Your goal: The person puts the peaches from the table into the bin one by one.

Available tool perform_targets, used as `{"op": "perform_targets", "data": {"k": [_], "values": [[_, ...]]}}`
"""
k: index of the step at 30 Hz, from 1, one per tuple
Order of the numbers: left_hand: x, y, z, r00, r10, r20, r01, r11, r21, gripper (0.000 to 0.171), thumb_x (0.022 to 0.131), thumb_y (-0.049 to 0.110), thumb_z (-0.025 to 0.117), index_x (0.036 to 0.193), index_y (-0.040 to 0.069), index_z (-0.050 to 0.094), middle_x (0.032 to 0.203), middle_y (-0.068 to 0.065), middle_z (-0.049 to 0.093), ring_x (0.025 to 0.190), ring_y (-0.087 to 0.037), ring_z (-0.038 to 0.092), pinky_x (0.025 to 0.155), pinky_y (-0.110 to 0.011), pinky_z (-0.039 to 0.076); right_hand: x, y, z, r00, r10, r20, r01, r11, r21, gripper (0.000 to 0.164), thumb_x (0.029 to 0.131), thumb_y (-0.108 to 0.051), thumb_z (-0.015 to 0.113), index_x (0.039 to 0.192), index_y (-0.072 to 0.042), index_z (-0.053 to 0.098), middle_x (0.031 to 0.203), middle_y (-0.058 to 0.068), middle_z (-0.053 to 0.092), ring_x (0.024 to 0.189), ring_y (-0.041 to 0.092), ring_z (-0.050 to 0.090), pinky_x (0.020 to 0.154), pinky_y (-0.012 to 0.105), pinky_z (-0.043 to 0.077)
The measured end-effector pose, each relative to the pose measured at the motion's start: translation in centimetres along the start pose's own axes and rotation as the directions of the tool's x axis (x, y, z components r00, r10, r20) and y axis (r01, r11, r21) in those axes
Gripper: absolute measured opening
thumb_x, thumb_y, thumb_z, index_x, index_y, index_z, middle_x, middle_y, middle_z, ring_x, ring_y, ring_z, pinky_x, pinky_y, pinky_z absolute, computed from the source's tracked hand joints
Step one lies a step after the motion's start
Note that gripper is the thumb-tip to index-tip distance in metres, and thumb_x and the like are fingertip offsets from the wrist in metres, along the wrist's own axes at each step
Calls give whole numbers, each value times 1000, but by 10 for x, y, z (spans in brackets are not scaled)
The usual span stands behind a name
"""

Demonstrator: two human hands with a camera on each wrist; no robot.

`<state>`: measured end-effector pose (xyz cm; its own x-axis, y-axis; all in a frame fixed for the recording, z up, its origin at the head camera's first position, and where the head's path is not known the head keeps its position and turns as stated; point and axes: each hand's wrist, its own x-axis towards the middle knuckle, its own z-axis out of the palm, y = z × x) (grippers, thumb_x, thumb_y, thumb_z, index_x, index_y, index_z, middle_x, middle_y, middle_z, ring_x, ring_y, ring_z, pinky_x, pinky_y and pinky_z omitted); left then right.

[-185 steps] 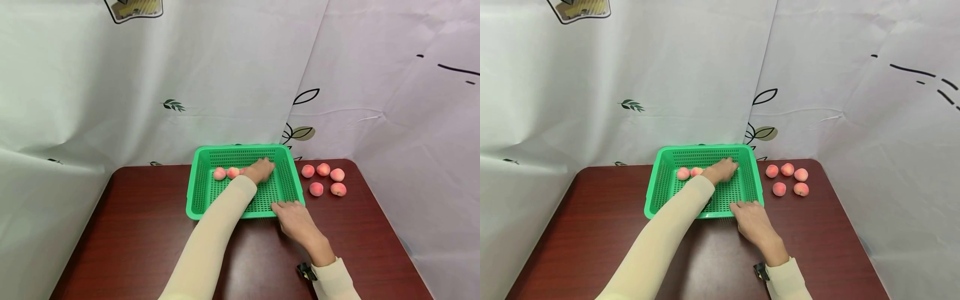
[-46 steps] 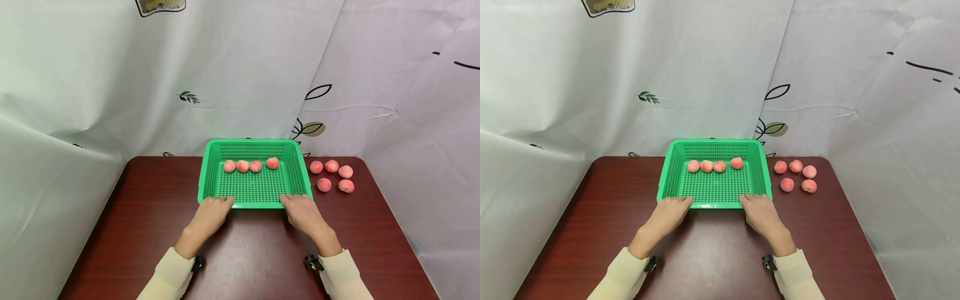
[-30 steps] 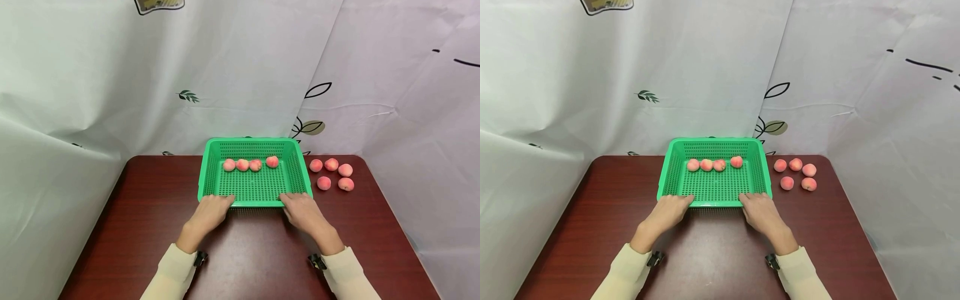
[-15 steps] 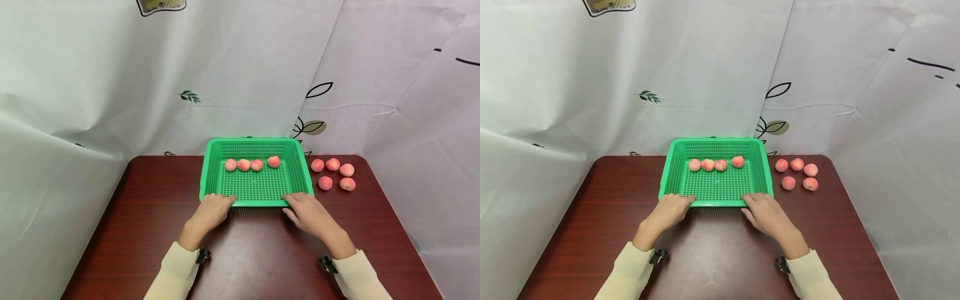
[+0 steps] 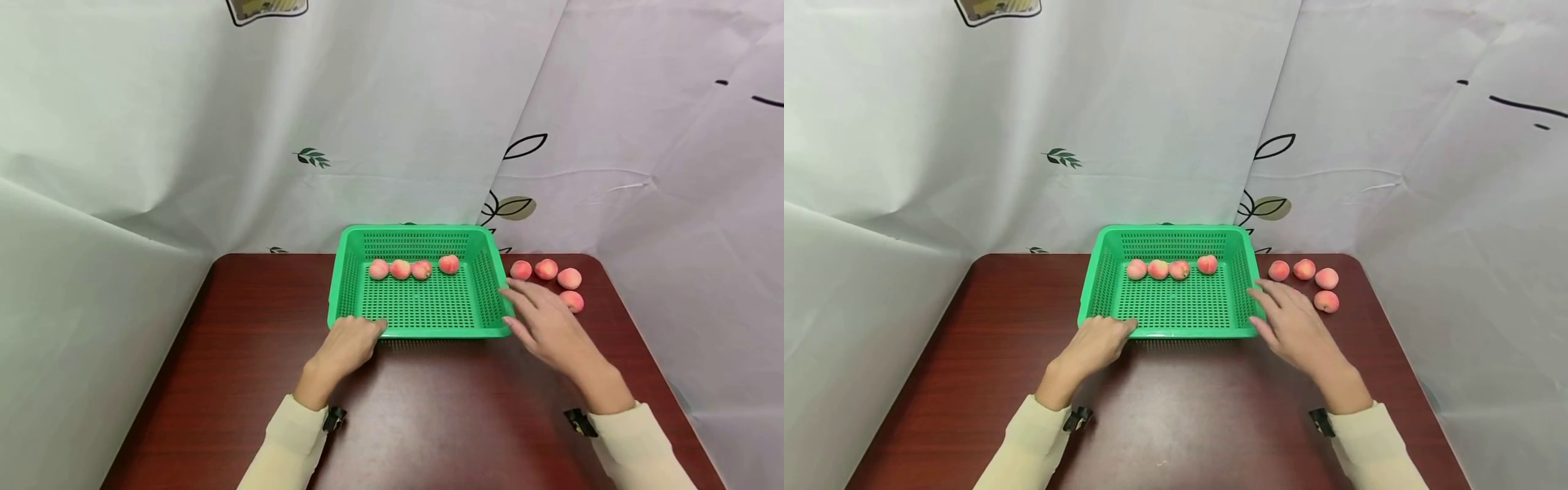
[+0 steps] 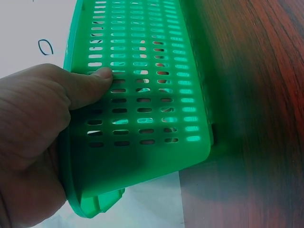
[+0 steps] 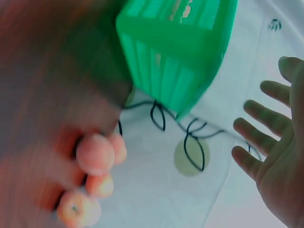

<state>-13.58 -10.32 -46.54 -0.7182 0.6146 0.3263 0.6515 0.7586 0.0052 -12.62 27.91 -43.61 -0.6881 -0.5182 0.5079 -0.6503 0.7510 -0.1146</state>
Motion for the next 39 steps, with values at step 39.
{"op": "perform_targets", "data": {"k": [39], "values": [[0,2,-1,999,-48,25,48,999,9,45,84,-6,63,63,21,33,64,11,8,58,-7,11,49,-23,10,-12,101,24,955,98,280,-91,995,-38,60,77,-19,89,129,-1,66,130,23,62,120,41,58,94,59,52]]}}
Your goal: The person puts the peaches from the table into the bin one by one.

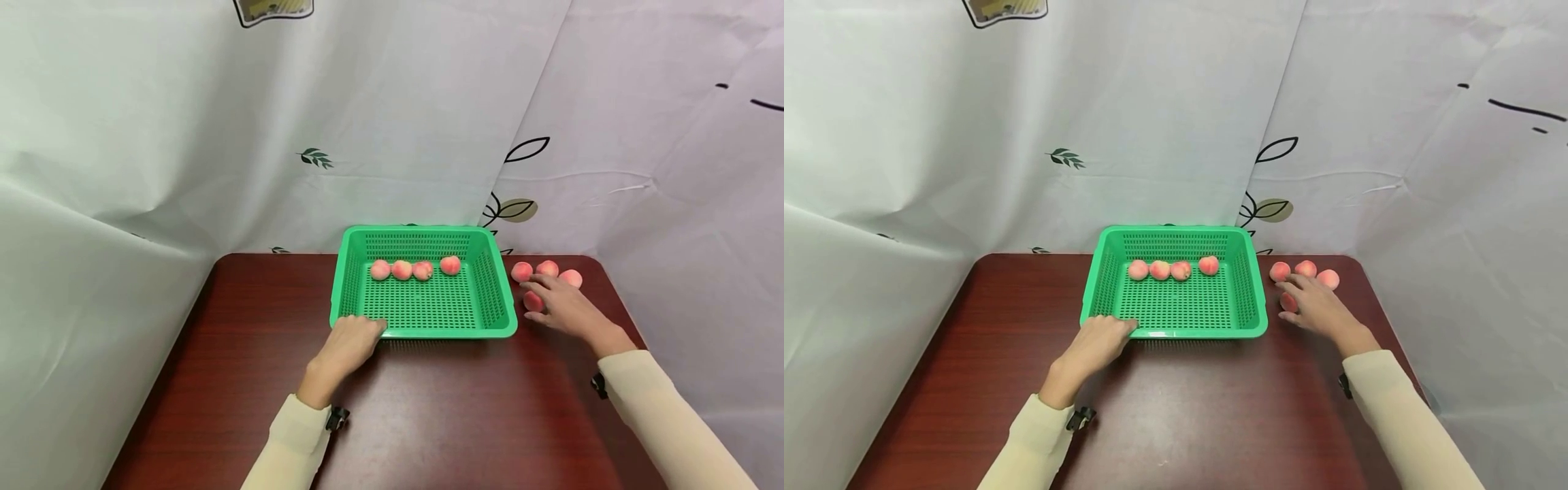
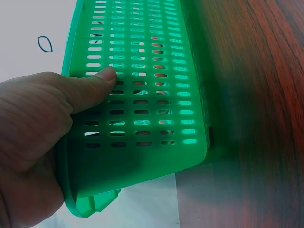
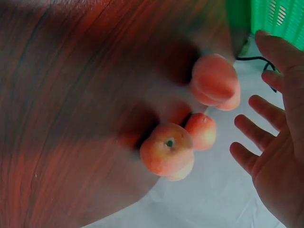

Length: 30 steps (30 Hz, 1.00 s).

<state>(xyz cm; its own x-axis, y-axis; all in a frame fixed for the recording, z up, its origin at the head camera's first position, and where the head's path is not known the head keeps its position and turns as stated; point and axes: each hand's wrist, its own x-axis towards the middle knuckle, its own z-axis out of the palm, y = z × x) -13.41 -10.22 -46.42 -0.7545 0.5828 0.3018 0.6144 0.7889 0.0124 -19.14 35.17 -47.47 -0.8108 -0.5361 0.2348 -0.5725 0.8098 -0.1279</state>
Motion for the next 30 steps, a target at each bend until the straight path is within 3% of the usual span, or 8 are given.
{"op": "perform_targets", "data": {"k": [4,8,12,23,30], "values": [[0,0,0,1000,-8,6,8,1000,-5,44,84,-6,63,63,21,34,62,11,10,57,-7,13,48,-23,11,3,1,5,994,61,94,-61,998,0,59,81,-23,87,131,-2,65,133,21,60,124,40,56,97,59,50],[0,-1,1,1000,-15,15,15,1000,-7,43,84,-5,63,63,20,36,59,10,14,56,-8,14,48,-24,12,6,0,8,972,141,188,-141,990,-13,59,85,-26,84,135,-5,63,140,21,56,126,44,55,97,62,50],[1,-1,3,999,-23,32,24,1000,-16,42,85,-5,62,63,20,37,58,9,17,55,-8,16,47,-25,12,7,0,10,956,163,246,-162,987,-25,58,87,-26,82,136,-5,61,142,24,55,125,50,55,100,64,47],[1,-1,3,999,-28,38,29,999,-32,41,86,-5,62,63,20,38,57,8,20,54,-8,18,47,-25,14,5,6,20,950,156,269,-160,987,-5,55,87,-20,82,135,-3,62,132,25,58,112,50,59,93,63,50],[1,0,5,998,-33,57,35,999,-37,41,87,-4,62,64,20,38,58,8,19,55,-9,17,47,-26,14,2,8,26,971,80,225,-86,996,18,49,86,-12,81,130,1,63,126,24,61,109,45,61,93,60,51]]}}
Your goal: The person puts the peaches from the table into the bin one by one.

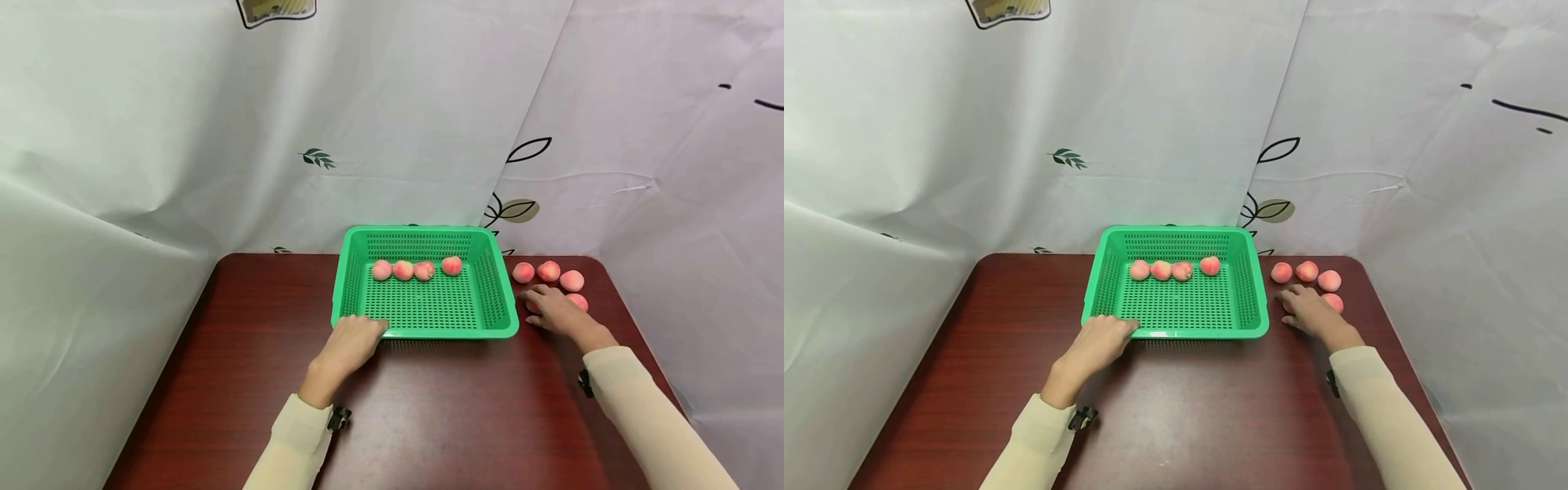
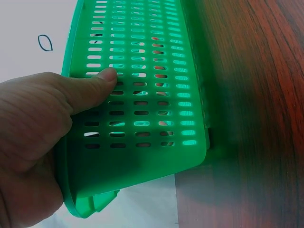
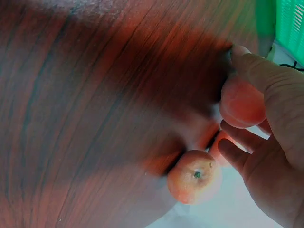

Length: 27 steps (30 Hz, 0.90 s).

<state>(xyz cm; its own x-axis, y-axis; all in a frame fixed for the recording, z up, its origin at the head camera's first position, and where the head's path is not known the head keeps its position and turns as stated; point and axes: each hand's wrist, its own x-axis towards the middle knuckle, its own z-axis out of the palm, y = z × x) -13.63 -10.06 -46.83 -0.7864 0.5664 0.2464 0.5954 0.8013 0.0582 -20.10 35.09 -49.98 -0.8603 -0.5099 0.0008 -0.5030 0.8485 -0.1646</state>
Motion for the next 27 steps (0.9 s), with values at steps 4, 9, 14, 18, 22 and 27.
{"op": "perform_targets", "data": {"k": [4,9,14,18,22,27], "values": [[0,0,-1,1000,-2,-6,2,1000,9,41,87,-4,62,63,20,38,58,8,19,56,-9,17,47,-26,13,1,0,2,1000,-21,-22,21,1000,18,47,86,-8,80,130,2,63,125,24,62,111,44,62,94,59,52],[-1,1,-3,999,2,-33,-1,1000,26,44,85,-5,62,63,21,35,60,10,13,57,-8,14,49,-25,11,5,-1,4,999,-15,-28,16,999,33,44,88,-5,78,128,3,64,124,25,62,111,44,63,94,58,53],[0,2,-3,1000,0,-17,0,1000,17,44,86,-5,61,63,21,35,59,9,15,56,-8,15,49,-25,12,6,-2,3,1000,27,-4,-27,999,31,41,88,-4,77,127,2,64,124,25,62,110,45,62,94,60,52],[0,2,-1,1000,-2,-4,2,1000,8,41,87,-4,60,63,20,38,56,8,22,52,-8,20,47,-26,14,5,-3,0,999,39,14,-39,999,35,38,89,-4,76,126,0,64,122,25,62,111,45,61,94,61,51],[0,3,-1,1000,0,-10,0,1000,12,40,87,-4,61,63,20,38,56,8,22,53,-8,19,47,-26,13,4,-3,0,1000,14,-5,-14,999,41,35,89,-3,75,122,-1,64,119,24,63,111,44,61,92,59,53],[-1,3,-1,1000,-1,-17,2,1000,27,41,86,-4,61,62,20,37,56,8,19,54,-8,17,47,-26,13,4,-4,1,998,-23,-64,25,999,33,28,88,-2,76,112,-2,63,110,19,63,104,40,62,87,55,54]]}}
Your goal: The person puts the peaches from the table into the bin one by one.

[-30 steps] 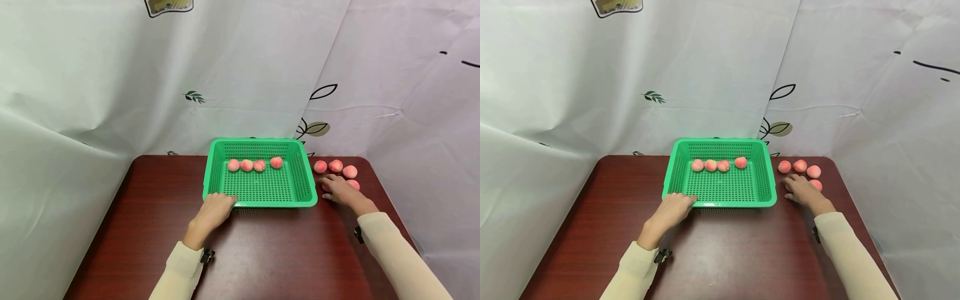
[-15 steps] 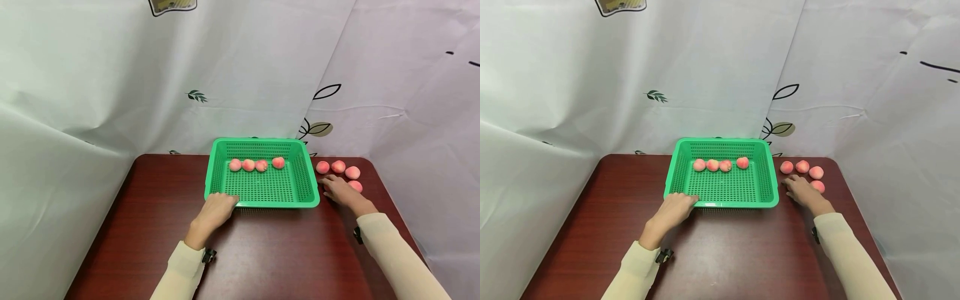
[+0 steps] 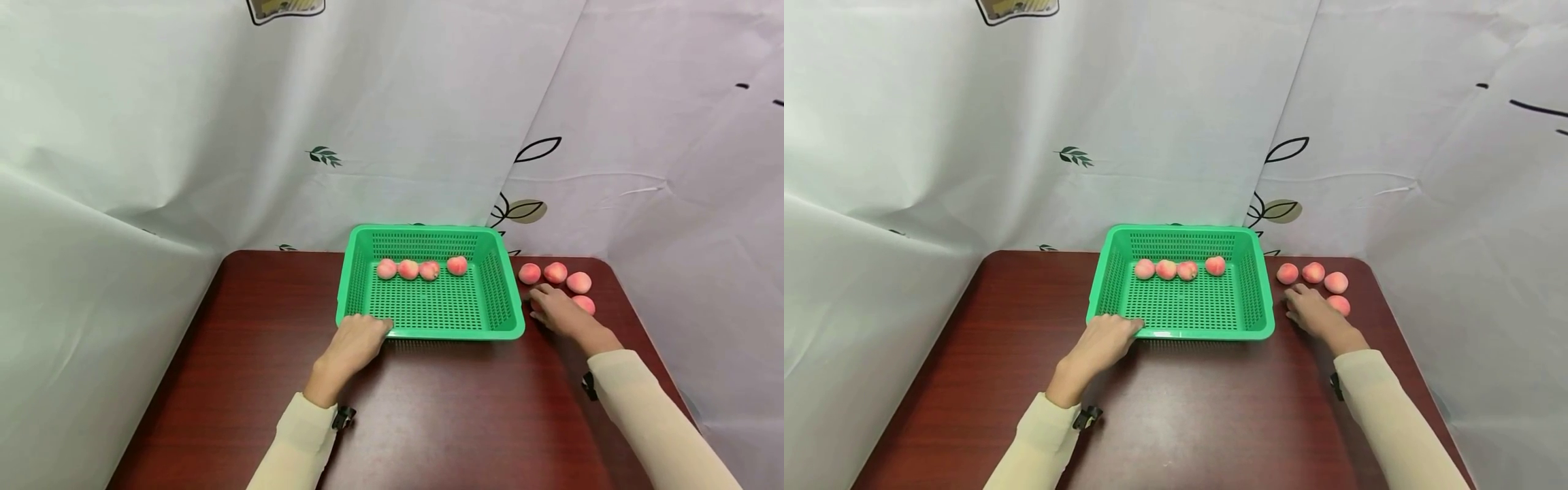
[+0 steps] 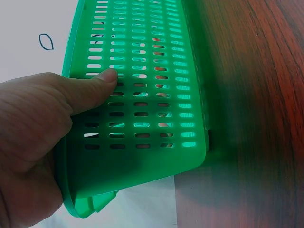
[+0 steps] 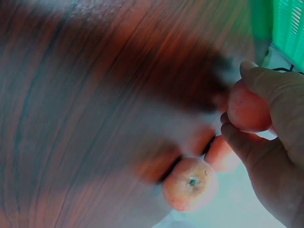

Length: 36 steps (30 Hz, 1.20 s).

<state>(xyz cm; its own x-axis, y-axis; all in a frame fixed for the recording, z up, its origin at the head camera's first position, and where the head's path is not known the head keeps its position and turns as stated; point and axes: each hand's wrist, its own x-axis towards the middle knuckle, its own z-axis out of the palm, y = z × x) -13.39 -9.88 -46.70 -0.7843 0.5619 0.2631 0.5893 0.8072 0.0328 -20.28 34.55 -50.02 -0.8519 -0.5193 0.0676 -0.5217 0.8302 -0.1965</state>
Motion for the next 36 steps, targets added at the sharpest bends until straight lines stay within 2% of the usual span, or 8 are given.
{"op": "perform_targets", "data": {"k": [7,11,16,19,27,36], "values": [[0,0,1,1000,-3,1,3,1000,3,39,86,-3,61,63,20,40,56,8,20,53,-8,17,47,-26,12,0,-6,-3,997,7,-71,-3,999,49,28,87,0,77,111,-1,64,109,18,61,104,36,60,86,53,54],[-1,1,-1,1000,5,-19,-5,1000,22,42,86,-4,62,62,20,37,58,8,16,55,-8,14,48,-25,10,1,-9,-10,995,9,-102,-3,998,66,29,86,0,78,111,0,64,109,18,59,103,36,59,86,53,52],[-2,1,-3,999,17,-43,-15,999,38,44,84,-5,62,62,21,33,61,9,9,58,-8,10,50,-25,9,4,-13,-27,995,49,-82,-43,997,71,31,89,-2,75,117,3,61,116,24,56,106,41,59,88,57,52],[-2,0,-1,1000,12,-27,-11,999,33,43,85,-4,62,62,21,35,60,9,11,57,-8,11,50,-25,9,7,-17,-41,994,67,-82,-60,995,79,32,90,-2,74,118,4,61,120,27,56,107,43,59,86,57,52],[-1,-1,1,1000,-4,11,4,1000,7,41,87,-3,61,62,19,37,56,7,19,53,-8,17,47,-26,12,21,-34,-76,983,19,-180,-12,999,41,31,89,-1,76,118,-2,64,119,19,61,105,37,60,84,55,51],[0,-1,0,1000,-13,17,13,1000,-18,37,87,-2,62,63,19,43,54,6,28,49,-10,25,44,-28,17,41,-58,-91,974,-74,-215,90,994,68,35,89,-1,77,122,-1,65,126,18,61,110,35,59,86,51,52]]}}
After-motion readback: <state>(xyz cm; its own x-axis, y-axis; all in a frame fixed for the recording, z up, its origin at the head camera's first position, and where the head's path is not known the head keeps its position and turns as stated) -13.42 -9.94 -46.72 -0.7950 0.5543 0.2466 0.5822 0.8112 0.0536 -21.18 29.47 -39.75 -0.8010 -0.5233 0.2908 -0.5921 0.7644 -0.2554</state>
